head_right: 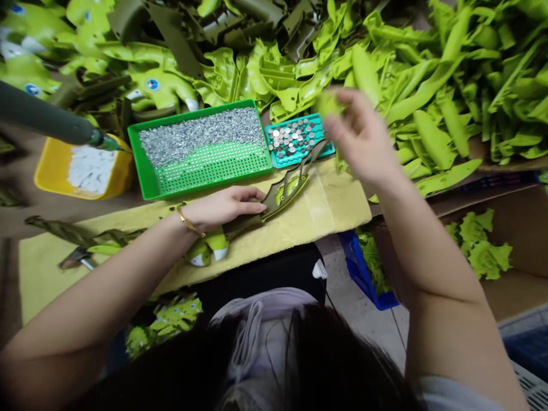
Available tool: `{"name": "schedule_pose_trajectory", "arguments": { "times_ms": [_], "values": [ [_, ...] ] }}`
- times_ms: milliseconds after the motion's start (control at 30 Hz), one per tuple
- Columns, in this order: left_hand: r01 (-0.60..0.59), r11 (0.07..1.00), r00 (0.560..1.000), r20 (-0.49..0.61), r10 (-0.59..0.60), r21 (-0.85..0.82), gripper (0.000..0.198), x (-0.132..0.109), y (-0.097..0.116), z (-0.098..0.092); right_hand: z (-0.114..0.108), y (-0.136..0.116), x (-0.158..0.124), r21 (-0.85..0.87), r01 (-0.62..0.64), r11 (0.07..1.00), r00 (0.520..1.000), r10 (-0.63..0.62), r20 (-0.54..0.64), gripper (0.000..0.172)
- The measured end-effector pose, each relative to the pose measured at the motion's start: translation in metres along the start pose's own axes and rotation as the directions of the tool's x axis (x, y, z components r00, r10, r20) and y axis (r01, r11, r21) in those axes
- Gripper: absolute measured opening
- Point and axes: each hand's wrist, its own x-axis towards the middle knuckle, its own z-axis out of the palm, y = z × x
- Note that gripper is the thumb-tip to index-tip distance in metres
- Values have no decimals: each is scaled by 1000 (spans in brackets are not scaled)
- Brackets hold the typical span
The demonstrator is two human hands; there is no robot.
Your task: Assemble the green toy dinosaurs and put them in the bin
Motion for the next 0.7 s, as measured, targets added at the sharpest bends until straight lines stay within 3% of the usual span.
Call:
{"name": "schedule_pose_trajectory", "arguments": {
  "times_ms": [67,167,267,433,700],
  "values": [
    [26,997,1000,8,-26,-74,22,1,-1,0,24,-5,-29,-62,62,996,975,-47,218,58],
    [49,984,998,-18,-53,-171,17,1,0,2,47,-11,-56,-276,287,917,912,-174,370,48],
    [48,979,996,-66,-62,-198,21,0,1,3,60,-11,-62,-387,479,788,833,-268,484,36],
    [49,997,995,-81,-54,-63,29,-2,2,0,73,-6,-59,-434,542,720,805,-295,515,38],
    [-29,997,998,-51,33,74,24,3,1,2,82,-8,-62,-377,494,784,827,-288,483,32]
  ]
}}
